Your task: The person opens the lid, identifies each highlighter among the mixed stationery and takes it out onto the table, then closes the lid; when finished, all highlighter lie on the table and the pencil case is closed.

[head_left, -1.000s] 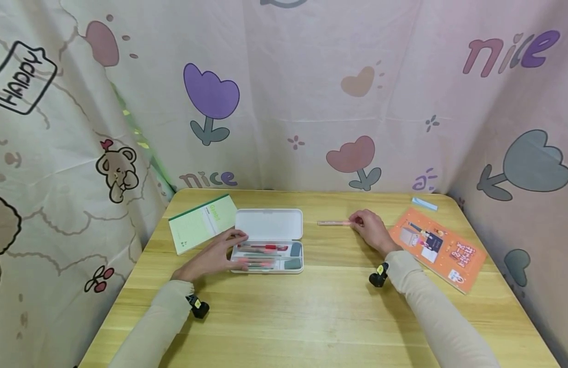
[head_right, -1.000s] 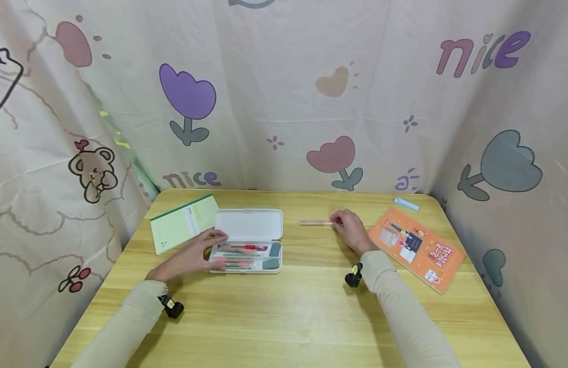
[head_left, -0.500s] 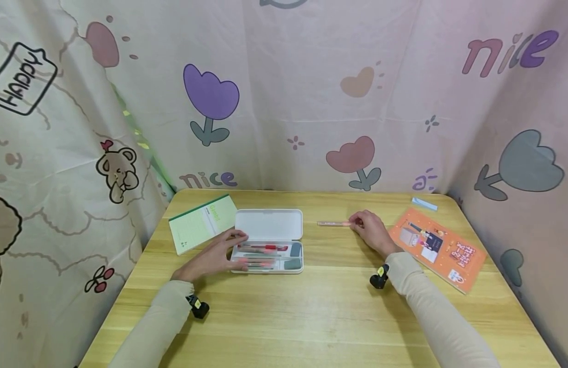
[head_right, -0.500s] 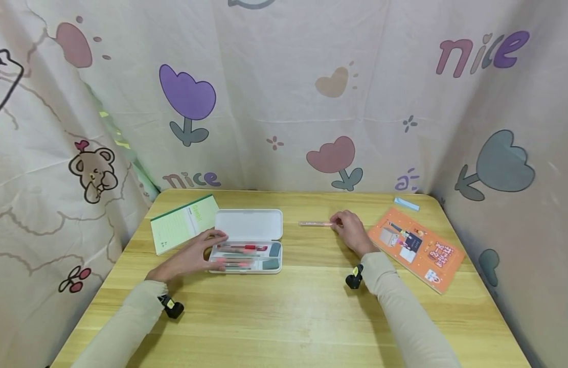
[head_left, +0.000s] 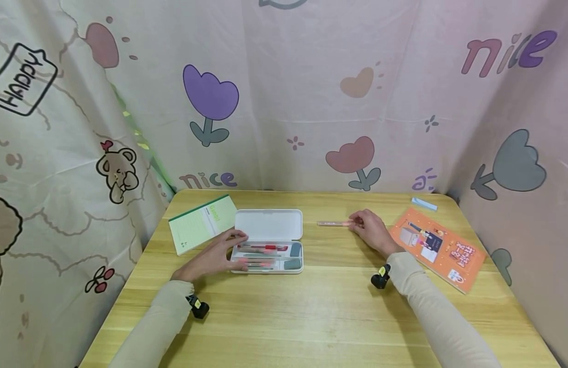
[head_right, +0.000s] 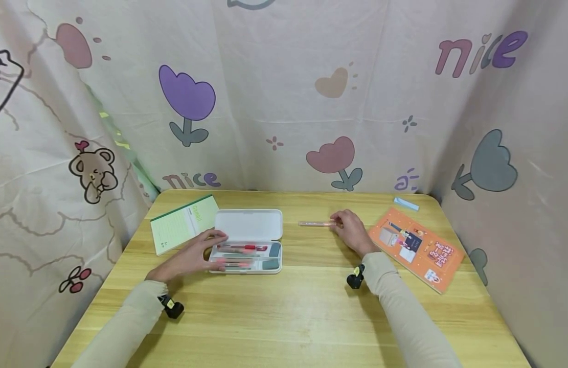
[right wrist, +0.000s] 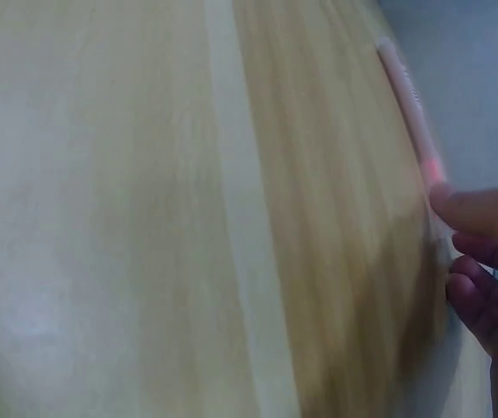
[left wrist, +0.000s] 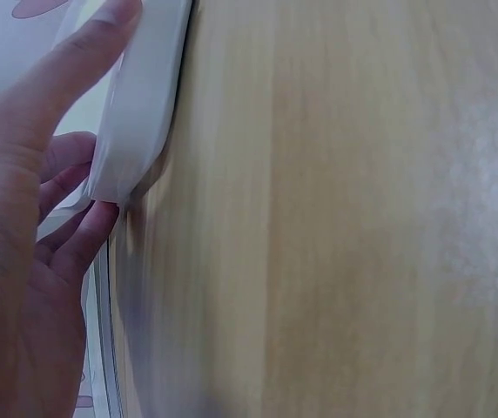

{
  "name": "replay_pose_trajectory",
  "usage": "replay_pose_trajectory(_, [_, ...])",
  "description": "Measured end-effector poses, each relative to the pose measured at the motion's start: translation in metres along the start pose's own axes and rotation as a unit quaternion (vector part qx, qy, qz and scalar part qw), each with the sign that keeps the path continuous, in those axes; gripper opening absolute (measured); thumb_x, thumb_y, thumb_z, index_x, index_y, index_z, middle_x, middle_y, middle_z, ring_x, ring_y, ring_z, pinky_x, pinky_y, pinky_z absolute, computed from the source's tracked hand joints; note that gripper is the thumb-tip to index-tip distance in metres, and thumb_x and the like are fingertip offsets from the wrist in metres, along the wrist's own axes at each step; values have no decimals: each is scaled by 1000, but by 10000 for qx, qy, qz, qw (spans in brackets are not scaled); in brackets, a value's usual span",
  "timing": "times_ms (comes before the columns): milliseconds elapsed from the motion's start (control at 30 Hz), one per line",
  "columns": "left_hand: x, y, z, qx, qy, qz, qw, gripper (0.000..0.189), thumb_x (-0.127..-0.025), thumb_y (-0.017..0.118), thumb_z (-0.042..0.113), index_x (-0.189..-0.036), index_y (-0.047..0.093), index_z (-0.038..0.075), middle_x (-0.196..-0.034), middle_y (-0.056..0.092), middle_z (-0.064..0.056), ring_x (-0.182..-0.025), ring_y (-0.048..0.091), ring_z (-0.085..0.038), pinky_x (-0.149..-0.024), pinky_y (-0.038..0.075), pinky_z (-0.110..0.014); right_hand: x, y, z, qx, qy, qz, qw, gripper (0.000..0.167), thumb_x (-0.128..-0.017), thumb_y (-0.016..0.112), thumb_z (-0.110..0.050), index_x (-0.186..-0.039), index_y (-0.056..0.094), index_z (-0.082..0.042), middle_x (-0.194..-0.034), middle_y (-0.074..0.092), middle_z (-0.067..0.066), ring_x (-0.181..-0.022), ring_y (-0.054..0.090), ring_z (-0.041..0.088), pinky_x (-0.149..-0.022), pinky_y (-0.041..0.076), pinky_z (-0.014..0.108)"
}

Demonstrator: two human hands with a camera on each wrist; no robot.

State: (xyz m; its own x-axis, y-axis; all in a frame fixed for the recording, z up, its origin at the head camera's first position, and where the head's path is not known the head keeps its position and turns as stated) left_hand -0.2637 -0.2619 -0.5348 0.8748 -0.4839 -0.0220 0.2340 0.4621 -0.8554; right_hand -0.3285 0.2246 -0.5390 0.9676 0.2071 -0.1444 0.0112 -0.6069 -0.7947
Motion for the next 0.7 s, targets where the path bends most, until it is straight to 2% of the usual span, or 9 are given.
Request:
replay_pose_trajectory(100, [0, 0, 1, 26, -4, 2, 10000, 92, -86, 86, 67, -155, 61, 12, -161, 50, -9, -150, 47, -40, -125, 37, -69, 0, -3, -1, -87, -43, 120, 9999, 37, -103, 79, -21, -133, 73, -1, -123, 69, 19, -112, 68, 36, -100, 59, 57])
replay_pose_trajectory(200, [0, 0, 0, 43, 53, 26, 10000, 91, -85, 87, 65, -155, 62, 11, -161, 50, -10, -151, 47, -41, -125, 37, -69, 2, -6, -12, -278, -186, 345, 9988, 37, -103, 79, -22, -133, 73, -1, -125, 69, 19, -116, 67, 36, -100, 59, 56])
replay_pose_trajectory(367, [0, -1, -1, 51, 85, 50, 9999, 89, -85, 88, 63, -154, 62, 12, -160, 51, -9, -150, 47, -40, -124, 37, -69, 4, 1, -54, -570, -568, 509, 9955, 30, -103, 78, -17, -128, 74, 1, -115, 73, 13, -106, 68, 28, -92, 63, 48])
replay_pose_trajectory(500, [0, -2, 0, 80, 43, 34, 10000, 90, -85, 88, 62, -155, 62, 12, -161, 51, -9, -150, 47, -40, -125, 36, -69, 8, 22, -91, -673, -1058, 263, 9918, 25, -102, 79, -15, -122, 76, 0, -110, 77, 10, -100, 72, 24, -87, 65, 41])
replay_pose_trajectory(700, [-1, -1, 1, 78, 64, 2, 9999, 90, -86, 88, 62, -155, 61, 10, -161, 50, -9, -151, 47, -39, -125, 37, -67, 16, 64, -131, -759, -1485, -531, 9846, 19, -102, 78, -14, -117, 78, -3, -111, 78, 8, -102, 72, 20, -88, 64, 34])
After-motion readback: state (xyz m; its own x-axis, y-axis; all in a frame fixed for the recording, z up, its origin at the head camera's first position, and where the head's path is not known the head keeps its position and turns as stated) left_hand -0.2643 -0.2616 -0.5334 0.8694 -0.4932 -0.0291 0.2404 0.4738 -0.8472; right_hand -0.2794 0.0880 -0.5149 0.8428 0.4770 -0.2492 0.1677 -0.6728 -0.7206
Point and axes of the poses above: each hand's wrist, its own x-axis away from the middle knuckle, its own y-axis out of the palm, z = x × y, the point moved 2 cm from there along -x, towards the middle knuckle
